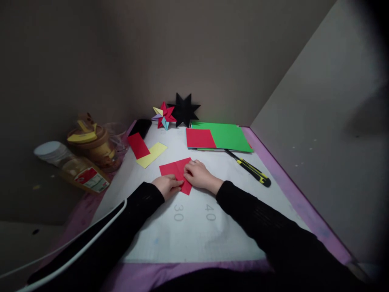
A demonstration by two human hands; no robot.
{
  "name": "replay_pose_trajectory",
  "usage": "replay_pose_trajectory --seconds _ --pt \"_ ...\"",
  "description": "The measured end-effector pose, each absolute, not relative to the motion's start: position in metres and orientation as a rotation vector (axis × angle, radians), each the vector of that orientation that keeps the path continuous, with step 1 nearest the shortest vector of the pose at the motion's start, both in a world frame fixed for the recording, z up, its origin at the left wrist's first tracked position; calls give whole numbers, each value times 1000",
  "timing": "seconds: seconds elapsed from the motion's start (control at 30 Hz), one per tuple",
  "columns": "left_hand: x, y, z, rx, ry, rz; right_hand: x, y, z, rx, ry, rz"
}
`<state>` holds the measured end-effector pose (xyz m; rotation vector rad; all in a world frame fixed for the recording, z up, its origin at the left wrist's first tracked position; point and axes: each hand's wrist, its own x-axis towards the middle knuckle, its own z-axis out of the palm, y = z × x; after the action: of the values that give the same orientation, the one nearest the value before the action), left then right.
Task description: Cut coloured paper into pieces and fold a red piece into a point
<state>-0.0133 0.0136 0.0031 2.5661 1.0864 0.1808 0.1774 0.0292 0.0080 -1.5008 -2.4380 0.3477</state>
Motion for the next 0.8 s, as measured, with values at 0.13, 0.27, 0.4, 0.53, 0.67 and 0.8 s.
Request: replay_pose_trajectory --seconds 0.13,0.27,0.4,0.53,0.67,0.8 --pt "-13 15 0 2547 1106 170 174 30 6 -1595 -2454 333" --pt "-13 14 0 2537 1114 165 173 34 7 -1639 -2470 394" --pt "-14 13 3 2547 1098 166 171 36 7 -1663 -2469 429" --pt "-14 13 4 2549 1099 172 169 35 7 -1684 -2447 378" --pt "-13 13 2 2533 1130 140 168 34 7 -1702 -2456 377" --pt "-12 13 2 2559 1103 118 168 33 7 -1716 -2448 371"
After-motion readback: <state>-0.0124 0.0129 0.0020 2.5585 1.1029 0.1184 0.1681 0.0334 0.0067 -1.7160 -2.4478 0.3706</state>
